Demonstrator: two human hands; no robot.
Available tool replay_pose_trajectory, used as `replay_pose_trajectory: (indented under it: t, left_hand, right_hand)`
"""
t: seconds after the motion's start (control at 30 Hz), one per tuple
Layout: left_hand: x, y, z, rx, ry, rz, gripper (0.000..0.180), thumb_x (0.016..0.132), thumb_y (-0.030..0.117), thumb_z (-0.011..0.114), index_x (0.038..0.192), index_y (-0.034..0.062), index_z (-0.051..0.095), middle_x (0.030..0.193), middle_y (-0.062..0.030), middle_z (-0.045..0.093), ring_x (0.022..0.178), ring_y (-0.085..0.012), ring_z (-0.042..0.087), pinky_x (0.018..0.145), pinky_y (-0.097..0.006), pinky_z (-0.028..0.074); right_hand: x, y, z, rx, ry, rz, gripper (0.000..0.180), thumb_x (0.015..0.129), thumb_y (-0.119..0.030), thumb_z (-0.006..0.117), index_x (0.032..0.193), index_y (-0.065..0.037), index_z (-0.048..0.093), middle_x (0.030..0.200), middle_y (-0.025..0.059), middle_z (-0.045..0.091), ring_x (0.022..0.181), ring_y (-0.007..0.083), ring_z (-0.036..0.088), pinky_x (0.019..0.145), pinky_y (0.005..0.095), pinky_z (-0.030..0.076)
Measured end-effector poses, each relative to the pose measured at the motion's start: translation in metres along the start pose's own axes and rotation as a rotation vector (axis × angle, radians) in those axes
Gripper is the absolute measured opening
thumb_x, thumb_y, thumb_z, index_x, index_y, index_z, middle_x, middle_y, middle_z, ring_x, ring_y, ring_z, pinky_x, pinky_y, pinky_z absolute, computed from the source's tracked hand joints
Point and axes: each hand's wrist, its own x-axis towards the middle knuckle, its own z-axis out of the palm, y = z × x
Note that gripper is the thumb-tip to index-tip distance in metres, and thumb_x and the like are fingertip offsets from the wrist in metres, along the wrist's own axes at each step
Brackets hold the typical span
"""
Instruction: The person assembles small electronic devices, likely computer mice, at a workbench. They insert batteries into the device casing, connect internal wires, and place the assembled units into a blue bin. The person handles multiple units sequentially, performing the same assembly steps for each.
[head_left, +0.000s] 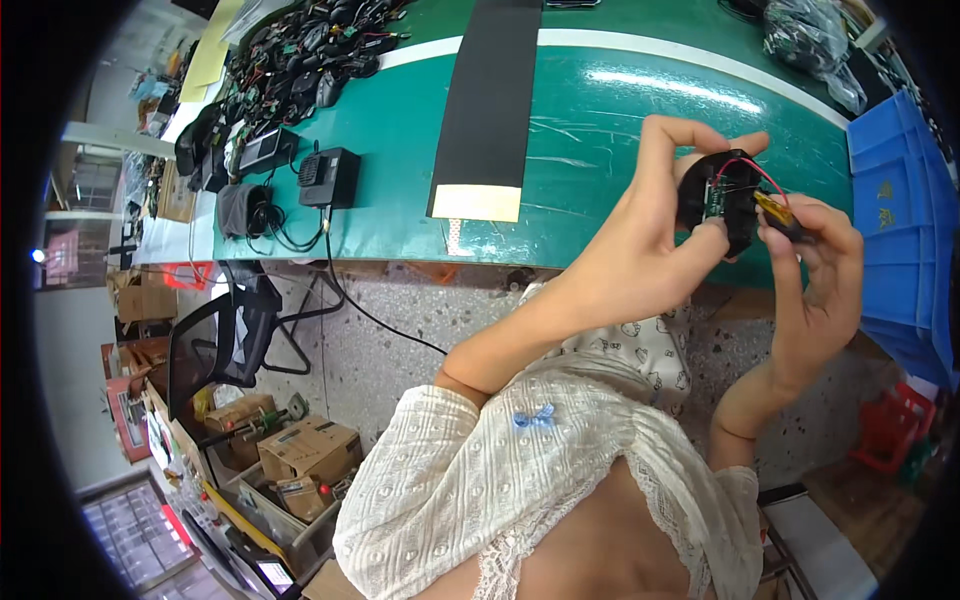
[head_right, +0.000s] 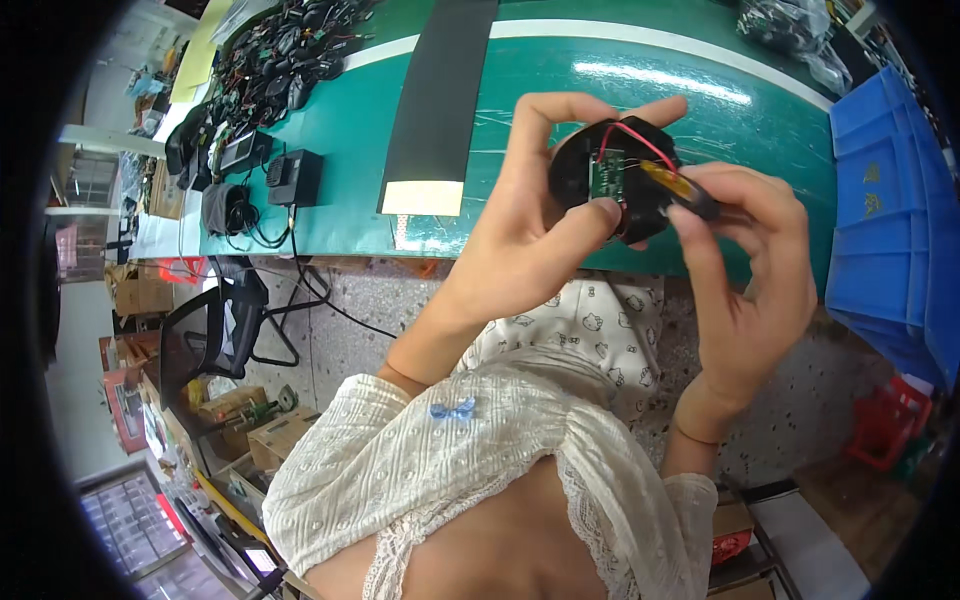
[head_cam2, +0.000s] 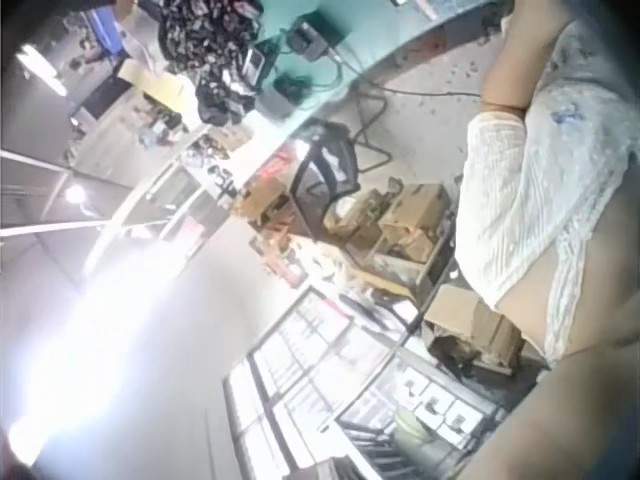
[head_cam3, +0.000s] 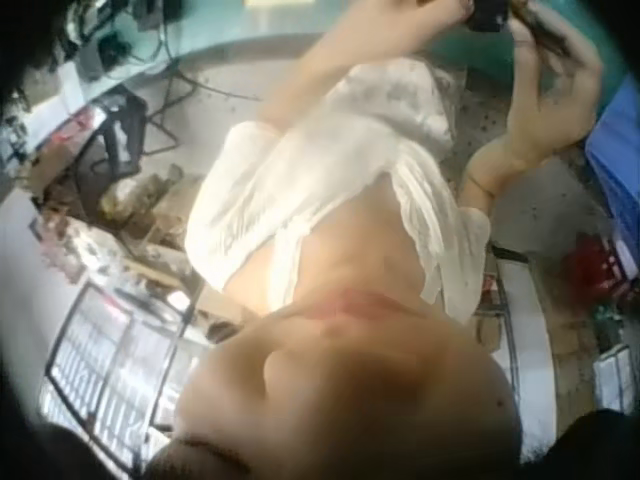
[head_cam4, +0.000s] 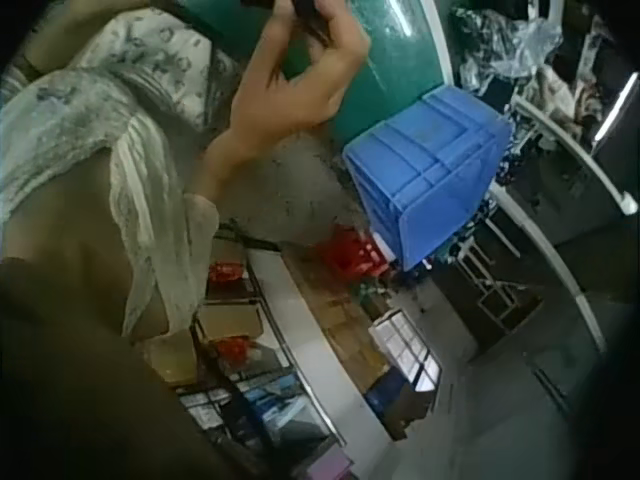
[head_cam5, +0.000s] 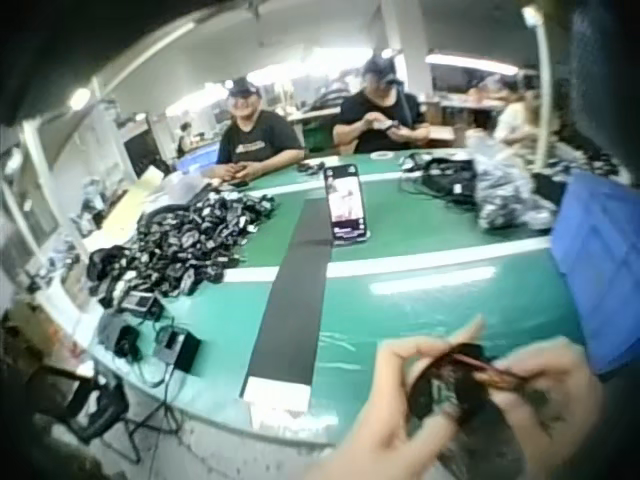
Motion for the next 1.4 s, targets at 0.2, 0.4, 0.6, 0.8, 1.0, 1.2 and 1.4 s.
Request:
replay_pose_trajectory:
  t: [0.2, 0.4, 0.6, 0.8, 1.0, 1.2, 1.4]
  left_hand:
    - [-0.001, 0.009, 0.0, 0.084, 0.049, -0.083, 0.045, 0.074, -0.011, 0.04, 0.116, 0.0033, 0.028, 0.13, -0.0255, 0.035, 0.111, -0.0252, 0.047, 0.084, -0.03, 0.047]
    - [-0.005, -0.002, 0.006, 0.378, 0.302, -0.015, 0.05, 0.077, 0.0, 0.044, 0.126, -0.0022, 0.033, 0.124, -0.0137, 0.039, 0.11, -0.0203, 0.044, 0.089, -0.03, 0.041]
    - [-0.001, 0.006, 0.012, 0.302, 0.227, -0.109, 0.044, 0.078, -0.004, 0.046, 0.12, 0.0015, 0.036, 0.117, -0.0153, 0.041, 0.104, -0.0237, 0.048, 0.08, -0.033, 0.05]
    - [0.006, -0.002, 0.002, 0.109, -0.024, 0.03, 0.043, 0.078, -0.01, 0.039, 0.119, 0.0002, 0.031, 0.113, -0.0137, 0.042, 0.1, -0.0177, 0.048, 0.076, -0.027, 0.047]
    - [0.003, 0.003, 0.004, 0.091, 0.044, 0.002, 0.053, 0.08, -0.009, 0.038, 0.127, 0.0077, 0.022, 0.119, -0.0177, 0.041, 0.092, -0.0155, 0.053, 0.067, -0.025, 0.049]
    - [0.008, -0.002, 0.004, 0.231, 0.125, -0.069, 0.045, 0.077, -0.006, 0.037, 0.122, 0.0013, 0.035, 0.122, -0.0143, 0.044, 0.097, -0.019, 0.054, 0.065, -0.023, 0.052]
    - [0.013, -0.004, 0.019, 0.169, 0.125, -0.097, 0.037, 0.078, -0.004, 0.036, 0.115, 0.0005, 0.037, 0.124, -0.0232, 0.042, 0.096, -0.0272, 0.058, 0.065, -0.025, 0.053]
  right_hand:
    - [0.007, 0.01, 0.005, -0.099, -0.097, -0.08, 0.024, 0.074, 0.0, 0.065, 0.096, -0.003, 0.055, 0.088, 0.0083, 0.06, 0.073, 0.0143, 0.062, 0.064, 0.0245, 0.049]
    - [0.011, 0.01, -0.01, 0.199, -0.105, 0.01, 0.026, 0.08, -0.002, 0.058, 0.106, -0.001, 0.055, 0.091, 0.006, 0.058, 0.074, 0.0106, 0.056, 0.062, 0.0206, 0.046]
    - [0.011, 0.023, -0.01, 0.13, -0.21, -0.02, 0.03, 0.082, -0.005, 0.054, 0.112, -0.002, 0.054, 0.105, 0.0061, 0.057, 0.089, 0.0133, 0.052, 0.077, 0.0263, 0.041]
    - [0.002, -0.005, -0.001, 0.034, -0.116, 0.18, 0.031, 0.078, -0.001, 0.058, 0.109, 0.0, 0.056, 0.102, 0.0095, 0.058, 0.086, 0.0135, 0.053, 0.072, 0.0231, 0.044]
    - [0.006, 0.004, -0.001, -0.151, -0.172, -0.037, 0.026, 0.088, -0.011, 0.049, 0.108, 0.003, 0.056, 0.097, 0.0098, 0.056, 0.088, 0.0157, 0.052, 0.08, 0.0253, 0.04]
    - [0.008, 0.019, -0.002, 0.126, -0.123, 0.136, 0.027, 0.084, -0.005, 0.057, 0.109, 0.002, 0.05, 0.097, 0.0072, 0.056, 0.086, 0.0127, 0.056, 0.077, 0.0235, 0.045]
    - [0.018, 0.034, -0.019, -0.241, 0.053, -0.129, 0.019, 0.08, 0.0, 0.058, 0.099, 0.0, 0.057, 0.091, 0.0082, 0.058, 0.079, 0.0135, 0.058, 0.07, 0.0236, 0.046]
